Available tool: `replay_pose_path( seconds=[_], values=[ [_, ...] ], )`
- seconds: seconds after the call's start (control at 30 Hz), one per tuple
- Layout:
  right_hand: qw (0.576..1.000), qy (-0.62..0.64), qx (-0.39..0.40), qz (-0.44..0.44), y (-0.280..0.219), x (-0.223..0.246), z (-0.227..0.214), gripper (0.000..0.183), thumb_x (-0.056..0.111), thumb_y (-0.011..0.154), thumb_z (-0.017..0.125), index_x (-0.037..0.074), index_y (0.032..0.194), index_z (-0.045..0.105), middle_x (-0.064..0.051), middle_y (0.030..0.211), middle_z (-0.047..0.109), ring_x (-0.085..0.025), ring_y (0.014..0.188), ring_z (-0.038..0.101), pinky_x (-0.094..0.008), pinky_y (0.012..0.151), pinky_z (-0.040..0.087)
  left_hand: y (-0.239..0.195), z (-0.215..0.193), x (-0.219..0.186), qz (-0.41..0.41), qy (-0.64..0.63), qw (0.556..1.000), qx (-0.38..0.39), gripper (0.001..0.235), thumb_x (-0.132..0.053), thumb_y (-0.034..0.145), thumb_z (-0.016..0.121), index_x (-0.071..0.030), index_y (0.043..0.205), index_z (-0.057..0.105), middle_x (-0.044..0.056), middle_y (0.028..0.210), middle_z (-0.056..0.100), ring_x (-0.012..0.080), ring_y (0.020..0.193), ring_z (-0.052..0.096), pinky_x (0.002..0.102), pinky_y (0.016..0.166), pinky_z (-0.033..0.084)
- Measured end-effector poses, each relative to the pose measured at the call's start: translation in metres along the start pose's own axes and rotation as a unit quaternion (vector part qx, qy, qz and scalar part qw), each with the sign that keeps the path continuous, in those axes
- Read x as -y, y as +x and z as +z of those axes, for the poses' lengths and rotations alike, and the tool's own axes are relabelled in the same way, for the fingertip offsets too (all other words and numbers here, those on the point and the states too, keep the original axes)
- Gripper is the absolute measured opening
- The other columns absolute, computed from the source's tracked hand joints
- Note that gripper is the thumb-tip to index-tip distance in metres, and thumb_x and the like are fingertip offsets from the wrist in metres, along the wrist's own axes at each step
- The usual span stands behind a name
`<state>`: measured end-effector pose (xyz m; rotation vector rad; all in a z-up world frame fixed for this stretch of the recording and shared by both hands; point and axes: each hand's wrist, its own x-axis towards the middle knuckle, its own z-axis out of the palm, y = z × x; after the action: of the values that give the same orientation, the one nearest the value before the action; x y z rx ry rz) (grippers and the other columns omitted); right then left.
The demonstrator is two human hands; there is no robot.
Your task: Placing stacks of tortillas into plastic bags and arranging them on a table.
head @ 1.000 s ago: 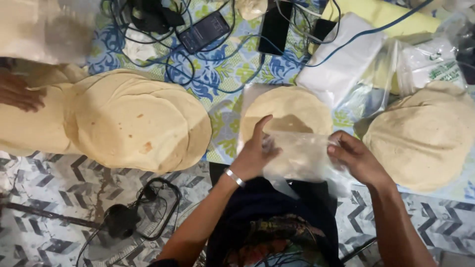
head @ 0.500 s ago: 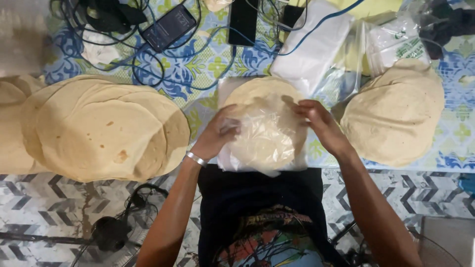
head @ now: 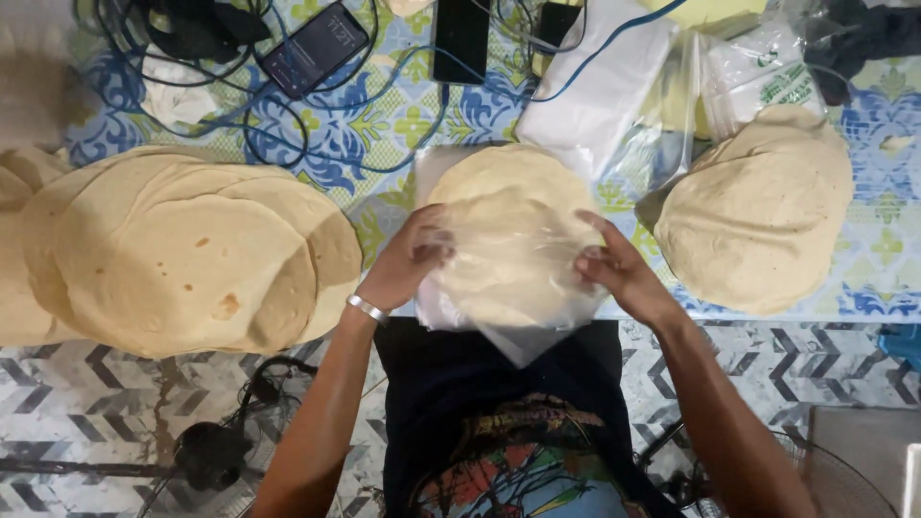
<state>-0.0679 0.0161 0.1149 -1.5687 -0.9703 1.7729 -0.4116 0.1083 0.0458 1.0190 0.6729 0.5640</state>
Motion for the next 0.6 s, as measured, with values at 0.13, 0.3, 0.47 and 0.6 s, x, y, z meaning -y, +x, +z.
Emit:
replay_pose_path(
  seconds=[0.13, 0.3, 0.47, 0.6],
  values=[
    [0.974, -0.191, -0.09, -0.082, -0.014, -0.001, 0.009, 0.074, 0.02, 0.093, 0.068, 0.017, 0.159, 0.034, -0.003, 0.1, 0.07, -0.016, 0.094, 0.065, -0.032, 0.082, 0.051, -0.004, 0.0, 0.008, 0.034, 0.179, 0.967, -0.18, 0.051, -0.012, 0.098, 0.067, -0.01, 0.146, 0.048, 0.012, 0.106, 0.073, 0.0178, 0.093, 0.075, 0.031, 0.08, 0.058],
    [0.918, -0.349, -0.115, -0.151, 0.003, 0.003, -0.015, 0.057, 0.021, 0.094, 0.072, 0.006, 0.146, 0.053, -0.015, 0.13, 0.061, -0.027, 0.111, 0.061, -0.037, 0.087, 0.049, 0.005, 0.006, -0.005, 0.031, 0.282, 0.93, -0.232, 0.05, -0.012, 0.097, 0.069, -0.013, 0.143, 0.05, 0.016, 0.098, 0.072, 0.0228, 0.081, 0.074, 0.034, 0.074, 0.058],
    [0.962, -0.154, -0.167, -0.152, 0.049, -0.016, -0.039, 0.021, 0.018, 0.107, 0.064, 0.0, 0.114, 0.07, -0.008, 0.104, 0.071, -0.017, 0.101, 0.062, -0.031, 0.091, 0.048, 0.018, 0.004, -0.006, 0.07, 0.263, 0.936, -0.221, 0.052, -0.011, 0.098, 0.066, -0.013, 0.145, 0.046, 0.008, 0.102, 0.074, 0.0181, 0.085, 0.077, 0.034, 0.076, 0.06],
    [0.971, -0.066, -0.137, -0.183, 0.028, 0.0, -0.024, 0.016, 0.018, 0.107, 0.06, 0.002, 0.106, 0.063, -0.006, 0.097, 0.07, -0.016, 0.093, 0.068, -0.03, 0.087, 0.055, -0.01, 0.016, -0.039, -0.021, 0.089, 0.978, -0.188, 0.06, -0.012, 0.095, 0.06, -0.017, 0.15, 0.037, 0.003, 0.101, 0.068, 0.0157, 0.087, 0.071, 0.034, 0.064, 0.059]
  ],
)
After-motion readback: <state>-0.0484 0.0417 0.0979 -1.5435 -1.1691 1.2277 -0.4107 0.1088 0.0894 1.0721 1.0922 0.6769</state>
